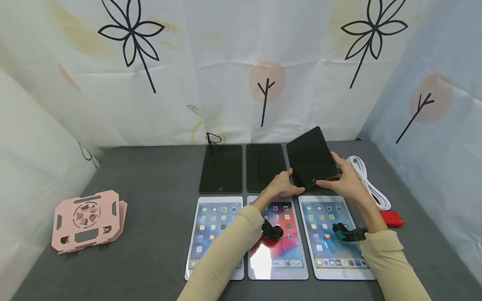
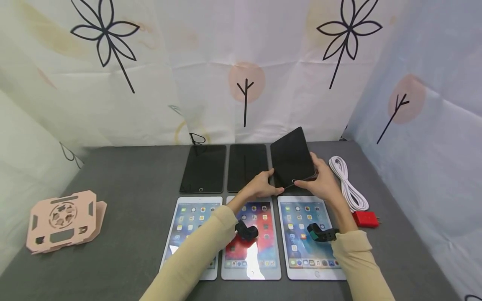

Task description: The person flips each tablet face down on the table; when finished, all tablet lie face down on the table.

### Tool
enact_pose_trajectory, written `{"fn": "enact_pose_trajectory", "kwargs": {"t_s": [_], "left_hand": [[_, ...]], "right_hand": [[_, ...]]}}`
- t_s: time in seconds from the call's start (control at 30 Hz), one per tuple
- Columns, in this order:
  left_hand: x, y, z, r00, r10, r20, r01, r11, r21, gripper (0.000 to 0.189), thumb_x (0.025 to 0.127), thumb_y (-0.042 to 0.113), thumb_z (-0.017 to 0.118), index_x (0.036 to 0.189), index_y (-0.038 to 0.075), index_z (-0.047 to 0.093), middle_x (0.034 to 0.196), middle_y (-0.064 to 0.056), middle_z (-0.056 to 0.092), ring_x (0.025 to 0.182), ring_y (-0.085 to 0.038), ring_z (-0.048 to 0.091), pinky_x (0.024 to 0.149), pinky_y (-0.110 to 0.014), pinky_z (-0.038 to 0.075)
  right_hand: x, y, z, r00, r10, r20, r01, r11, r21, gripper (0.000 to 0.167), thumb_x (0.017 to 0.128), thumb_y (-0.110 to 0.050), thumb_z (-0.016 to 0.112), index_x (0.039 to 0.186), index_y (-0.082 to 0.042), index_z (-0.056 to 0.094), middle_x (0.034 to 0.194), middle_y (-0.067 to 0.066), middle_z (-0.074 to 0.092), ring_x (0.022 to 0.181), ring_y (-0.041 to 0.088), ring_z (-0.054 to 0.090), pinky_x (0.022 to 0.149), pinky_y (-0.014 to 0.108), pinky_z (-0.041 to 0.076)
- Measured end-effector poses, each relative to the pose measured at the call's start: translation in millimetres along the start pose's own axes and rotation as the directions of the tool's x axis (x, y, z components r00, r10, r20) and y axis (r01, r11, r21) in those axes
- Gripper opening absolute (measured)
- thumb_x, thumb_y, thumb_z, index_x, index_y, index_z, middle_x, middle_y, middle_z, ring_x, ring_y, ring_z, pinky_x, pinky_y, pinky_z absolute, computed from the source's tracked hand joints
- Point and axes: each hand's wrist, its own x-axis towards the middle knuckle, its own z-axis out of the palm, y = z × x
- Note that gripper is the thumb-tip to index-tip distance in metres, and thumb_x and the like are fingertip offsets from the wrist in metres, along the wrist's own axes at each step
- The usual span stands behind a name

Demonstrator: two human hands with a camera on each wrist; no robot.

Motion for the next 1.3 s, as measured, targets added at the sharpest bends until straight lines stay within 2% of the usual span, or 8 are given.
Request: {"fn": "enact_pose_trajectory", "kwargs": {"t_s": [0.3, 0.47, 0.6, 1.0, 1.1, 1.17, 1.23, 1.3], "left_hand": [[2.0, 6.1, 11.4, 1.000, 0.004, 0.008, -0.004, 1.000, -0.007, 0.082, 0.094, 0.033, 0.074, 0.162, 0.015, 0.031, 0.164, -0.010, 0.039, 0.151, -0.026, 0.040, 0.119, -0.044, 0.040], [0.7, 12.1, 18.4, 1.000, 0.004, 0.000, -0.004, 1.000, 0.012, 0.080, 0.095, 0.035, 0.072, 0.162, 0.016, 0.032, 0.163, -0.009, 0.041, 0.150, -0.024, 0.041, 0.118, -0.042, 0.041], [-0.2, 14.7, 23.2, 1.000, 0.008, -0.014, -0.007, 0.999, 0.040, 0.078, 0.097, 0.035, 0.070, 0.162, 0.016, 0.031, 0.164, -0.008, 0.041, 0.151, -0.023, 0.041, 0.118, -0.040, 0.041], [0.3, 10.7, 23.6, 0.999, 0.048, 0.015, -0.049, 0.997, 0.062, 0.074, 0.098, 0.038, 0.069, 0.161, 0.020, 0.034, 0.163, -0.007, 0.041, 0.151, -0.023, 0.040, 0.117, -0.039, 0.042], [-0.2, 7.5, 20.1, 0.996, 0.077, 0.048, -0.079, 0.996, 0.052, 0.074, 0.098, 0.038, 0.068, 0.161, 0.020, 0.033, 0.127, -0.011, 0.071, 0.111, -0.019, 0.069, 0.090, -0.029, 0.054], [-1.1, 5.5, 16.4, 0.992, 0.110, 0.067, -0.111, 0.993, 0.023, 0.073, 0.098, 0.036, 0.068, 0.161, 0.019, 0.034, 0.090, -0.008, 0.074, 0.074, -0.014, 0.066, 0.068, -0.024, 0.049], [-2.2, 3.5, 12.5, 0.985, 0.154, 0.081, -0.152, 0.988, -0.026, 0.070, 0.099, 0.032, 0.067, 0.160, 0.017, 0.035, 0.064, -0.004, 0.063, 0.052, -0.010, 0.053, 0.057, -0.021, 0.041], [-4.4, 3.0, 8.0, 0.976, 0.202, 0.074, -0.199, 0.979, -0.054, 0.067, 0.101, 0.031, 0.065, 0.160, 0.015, 0.037, 0.067, 0.001, 0.066, 0.053, -0.005, 0.057, 0.058, -0.018, 0.044]], "right_hand": [[-2.1, -14, -7, 1.000, 0.022, 0.021, -0.022, 1.000, 0.008, 0.099, 0.086, -0.001, 0.079, 0.164, -0.004, 0.018, 0.144, 0.033, 0.038, 0.114, 0.045, 0.054, 0.077, 0.007, 0.047], [-1.9, -23, -10, 1.000, -0.002, 0.024, 0.004, 0.998, -0.058, 0.096, 0.085, 0.001, 0.078, 0.162, -0.001, 0.020, 0.141, 0.033, 0.039, 0.108, 0.044, 0.056, 0.086, 0.032, 0.060], [-2.8, -24, -11, 1.000, -0.014, 0.023, 0.015, 0.997, -0.070, 0.096, 0.084, 0.003, 0.078, 0.161, 0.000, 0.021, 0.140, 0.034, 0.039, 0.107, 0.045, 0.056, 0.091, 0.053, 0.057], [-4.8, -25, -11, 0.999, -0.028, 0.022, 0.030, 0.995, -0.090, 0.095, 0.085, 0.006, 0.075, 0.162, 0.002, 0.019, 0.142, 0.036, 0.037, 0.109, 0.045, 0.055, 0.093, 0.057, 0.055], [-5.0, -28, -9, 0.999, -0.038, 0.029, 0.041, 0.993, -0.108, 0.095, 0.086, 0.005, 0.075, 0.161, 0.004, 0.017, 0.142, 0.037, 0.037, 0.111, 0.048, 0.054, 0.094, 0.061, 0.054], [-4.9, -30, -7, 0.999, -0.043, 0.033, 0.047, 0.992, -0.121, 0.096, 0.086, 0.004, 0.076, 0.161, 0.005, 0.016, 0.141, 0.037, 0.037, 0.112, 0.049, 0.054, 0.094, 0.061, 0.054], [-4.6, -31, -6, 0.998, -0.046, 0.035, 0.051, 0.990, -0.132, 0.096, 0.086, 0.003, 0.076, 0.161, 0.005, 0.016, 0.140, 0.037, 0.038, 0.113, 0.050, 0.054, 0.094, 0.061, 0.054], [-4.4, -33, -5, 0.998, -0.051, 0.037, 0.056, 0.989, -0.135, 0.096, 0.087, 0.003, 0.076, 0.161, 0.006, 0.016, 0.139, 0.037, 0.039, 0.113, 0.050, 0.054, 0.094, 0.061, 0.054]]}}
